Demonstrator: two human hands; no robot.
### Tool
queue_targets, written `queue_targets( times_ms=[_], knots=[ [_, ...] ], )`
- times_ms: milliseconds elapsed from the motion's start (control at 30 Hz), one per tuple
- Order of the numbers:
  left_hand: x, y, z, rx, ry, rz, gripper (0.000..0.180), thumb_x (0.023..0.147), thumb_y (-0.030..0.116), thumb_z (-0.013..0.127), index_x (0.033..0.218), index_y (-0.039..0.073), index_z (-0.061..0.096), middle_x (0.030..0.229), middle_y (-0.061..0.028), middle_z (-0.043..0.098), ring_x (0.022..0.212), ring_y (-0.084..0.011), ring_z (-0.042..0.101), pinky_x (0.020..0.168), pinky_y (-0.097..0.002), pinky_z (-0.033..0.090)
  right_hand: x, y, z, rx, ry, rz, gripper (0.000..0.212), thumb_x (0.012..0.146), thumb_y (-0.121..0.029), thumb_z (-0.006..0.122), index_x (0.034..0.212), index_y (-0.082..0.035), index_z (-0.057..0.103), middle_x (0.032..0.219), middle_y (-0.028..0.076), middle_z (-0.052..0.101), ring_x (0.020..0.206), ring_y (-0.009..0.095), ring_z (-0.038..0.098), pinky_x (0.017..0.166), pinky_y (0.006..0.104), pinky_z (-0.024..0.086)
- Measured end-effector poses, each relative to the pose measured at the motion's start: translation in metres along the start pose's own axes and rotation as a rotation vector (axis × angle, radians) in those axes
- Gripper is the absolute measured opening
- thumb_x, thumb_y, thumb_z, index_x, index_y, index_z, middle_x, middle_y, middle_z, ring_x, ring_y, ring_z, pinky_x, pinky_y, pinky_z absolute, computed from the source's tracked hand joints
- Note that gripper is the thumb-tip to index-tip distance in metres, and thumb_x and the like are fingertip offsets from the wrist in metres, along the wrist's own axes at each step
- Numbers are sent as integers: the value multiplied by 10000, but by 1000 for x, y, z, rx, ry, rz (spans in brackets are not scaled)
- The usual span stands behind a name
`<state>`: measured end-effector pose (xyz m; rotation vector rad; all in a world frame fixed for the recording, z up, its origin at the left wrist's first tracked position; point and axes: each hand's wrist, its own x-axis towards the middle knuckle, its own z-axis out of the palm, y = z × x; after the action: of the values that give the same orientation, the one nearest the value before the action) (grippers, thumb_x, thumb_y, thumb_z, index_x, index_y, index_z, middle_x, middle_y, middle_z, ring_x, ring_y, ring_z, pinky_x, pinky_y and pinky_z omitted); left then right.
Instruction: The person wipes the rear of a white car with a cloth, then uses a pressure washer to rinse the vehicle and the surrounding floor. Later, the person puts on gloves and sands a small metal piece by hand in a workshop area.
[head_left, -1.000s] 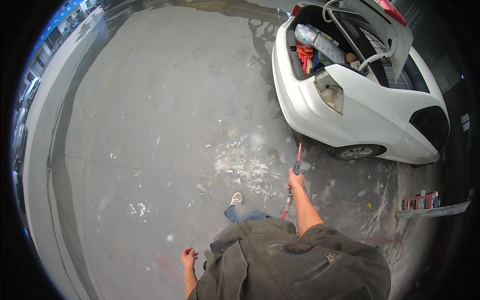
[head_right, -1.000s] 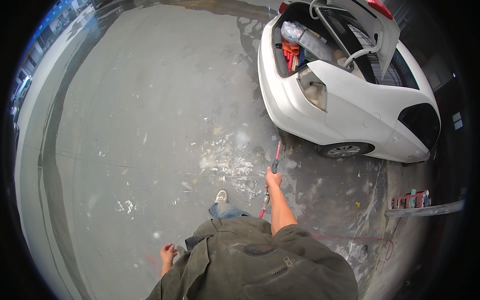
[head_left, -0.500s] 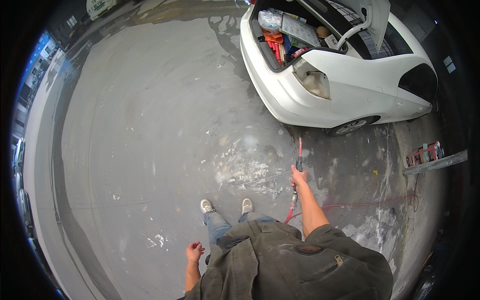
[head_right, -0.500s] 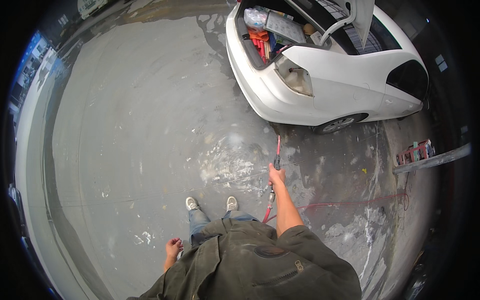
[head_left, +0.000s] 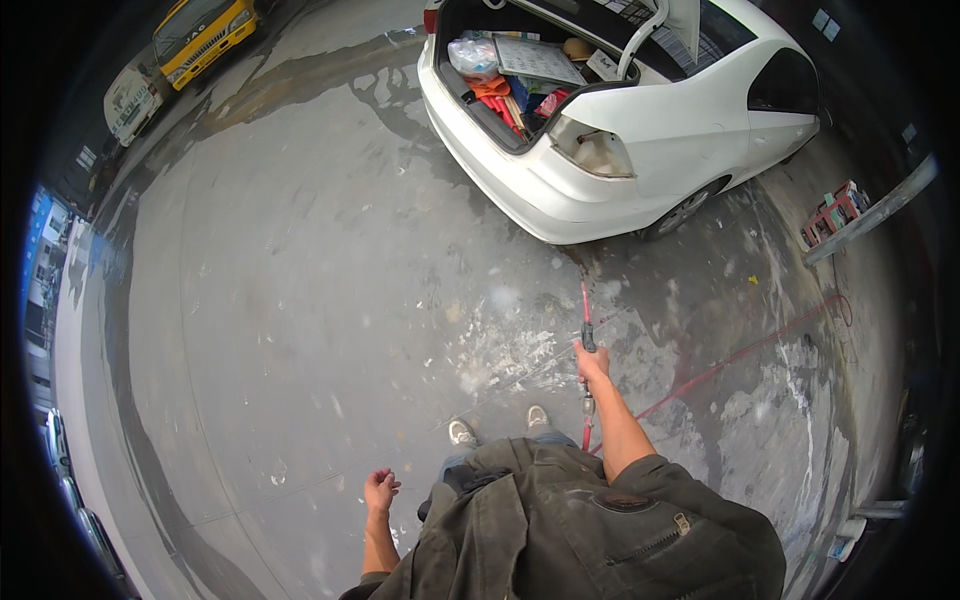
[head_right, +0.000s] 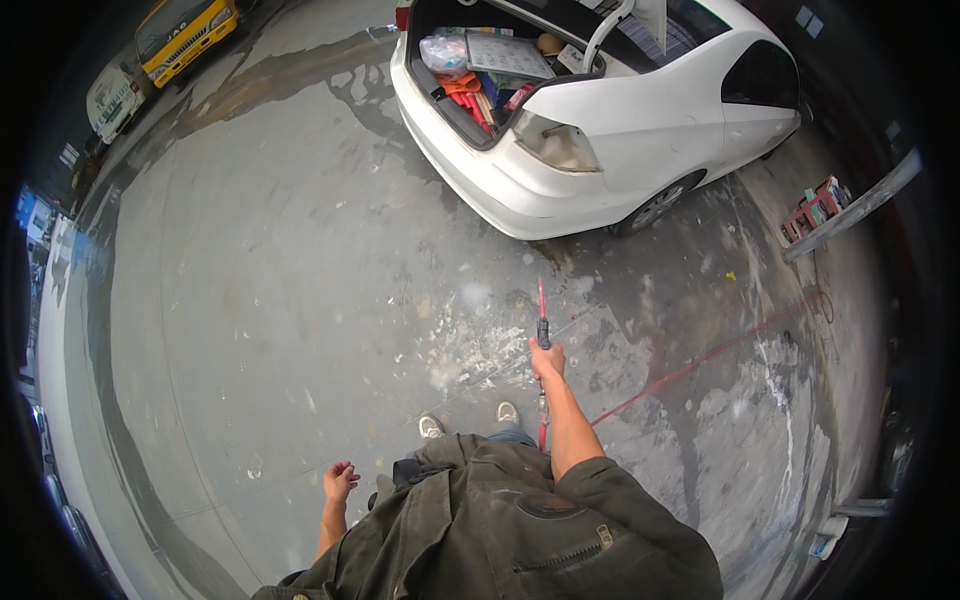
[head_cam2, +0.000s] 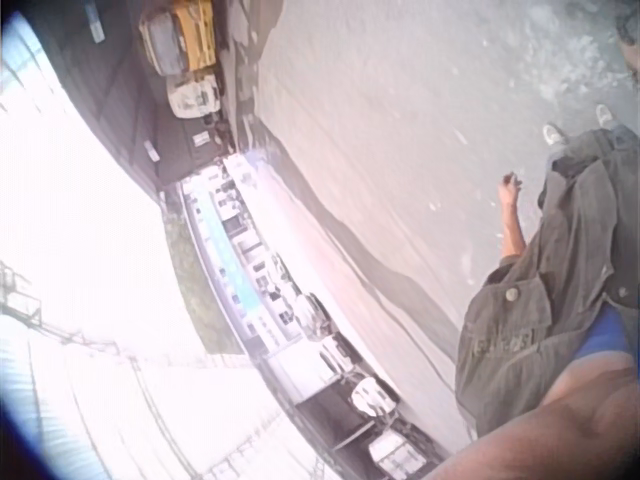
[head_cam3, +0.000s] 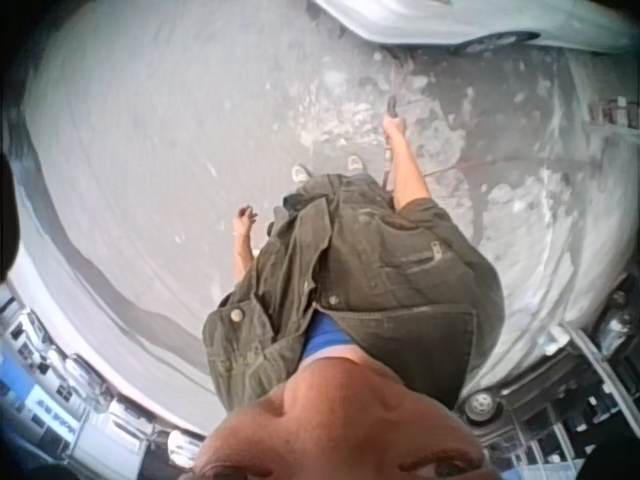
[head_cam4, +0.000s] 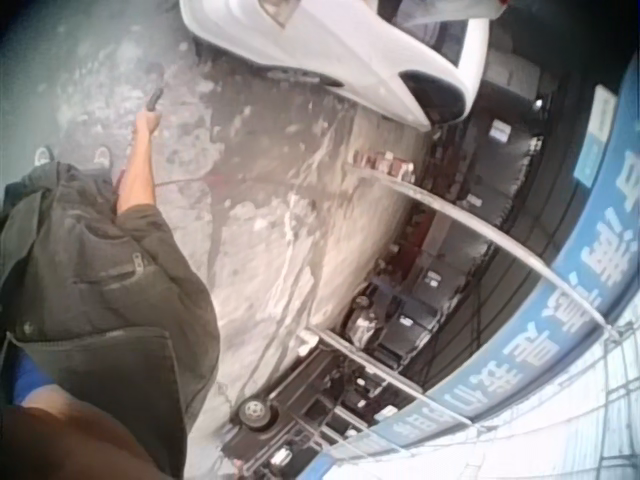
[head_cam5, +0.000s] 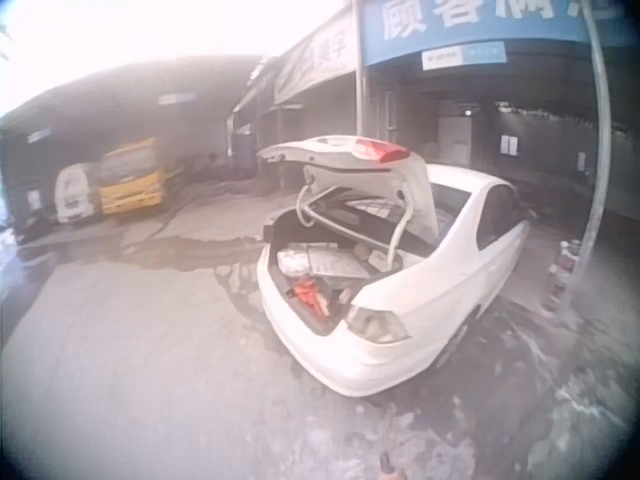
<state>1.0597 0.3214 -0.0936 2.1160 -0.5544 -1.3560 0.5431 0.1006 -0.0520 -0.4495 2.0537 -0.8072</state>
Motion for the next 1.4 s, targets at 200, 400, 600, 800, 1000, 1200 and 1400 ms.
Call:
queue_targets(
  times_ms=[200, 400, 600, 800, 1000, 1200, 1400],
  knots=[
    [29, -6, -6, 24, -25, -20, 218, 900, 90, 626, 1096, -3, 600, 927, -82, 675, 729, -192, 701, 583, -298, 546, -7, 4, -8, -8, -32, 14, 431, 879, -364, 695, 715, 20, 588, 569, 86, 571, 401, 173, 528, 354, 350, 398],
    [22, -24, 52, 48, -79, -65, 215, 887, 83, 630, 1081, -8, 614, 921, -98, 684, 712, -201, 709, 571, -309, 566, -7, 7, -32, -103, -16, -11, 428, 873, -368, 686, 731, 29, 614, 602, 95, 597, 434, 188, 562, 375, 347, 424],
    [-11, -22, 126, 3, -187, -40, 258, 891, 100, 636, 1118, -18, 610, 945, -105, 686, 745, -207, 710, 594, -306, 559, 25, 19, -60, -247, -41, -20, 452, 871, -415, 675, 759, 22, 645, 650, 130, 646, 471, 232, 616, 459, 382, 485],
    [-38, -47, 155, 0, -170, -18, 264, 887, 85, 637, 1126, -19, 598, 951, -106, 679, 733, -214, 706, 581, -303, 548, 52, 26, -73, -407, -22, -48, 464, 862, -461, 660, 865, 2, 703, 832, 206, 705, 760, 351, 701, 682, 453, 538],
    [-59, -67, 143, -21, -73, -68, 240, 880, 82, 643, 1094, -15, 599, 905, -96, 672, 711, -208, 702, 562, -303, 546, 52, 26, -75, -543, -61, -68, 456, 849, -485, 655, 943, -44, 726, 990, 222, 704, 992, 404, 662, 840, 485, 517],
    [-80, -46, 140, 2, -20, -83, 247, 882, 85, 647, 1100, -19, 597, 915, -100, 674, 718, -209, 703, 564, -301, 546, 49, 42, -69, -575, -12, -157, 426, 838, -443, 669, 883, -24, 724, 883, 227, 700, 906, 418, 670, 784, 490, 511],
    [-88, -39, 142, 16, -56, -51, 272, 890, 95, 650, 1128, -24, 593, 951, -107, 673, 742, -220, 705, 574, -304, 545, 35, 26, -69, -571, -31, -189, 427, 852, -455, 654, 927, -38, 715, 923, 224, 699, 924, 422, 662, 785, 501, 514]
  ],
)
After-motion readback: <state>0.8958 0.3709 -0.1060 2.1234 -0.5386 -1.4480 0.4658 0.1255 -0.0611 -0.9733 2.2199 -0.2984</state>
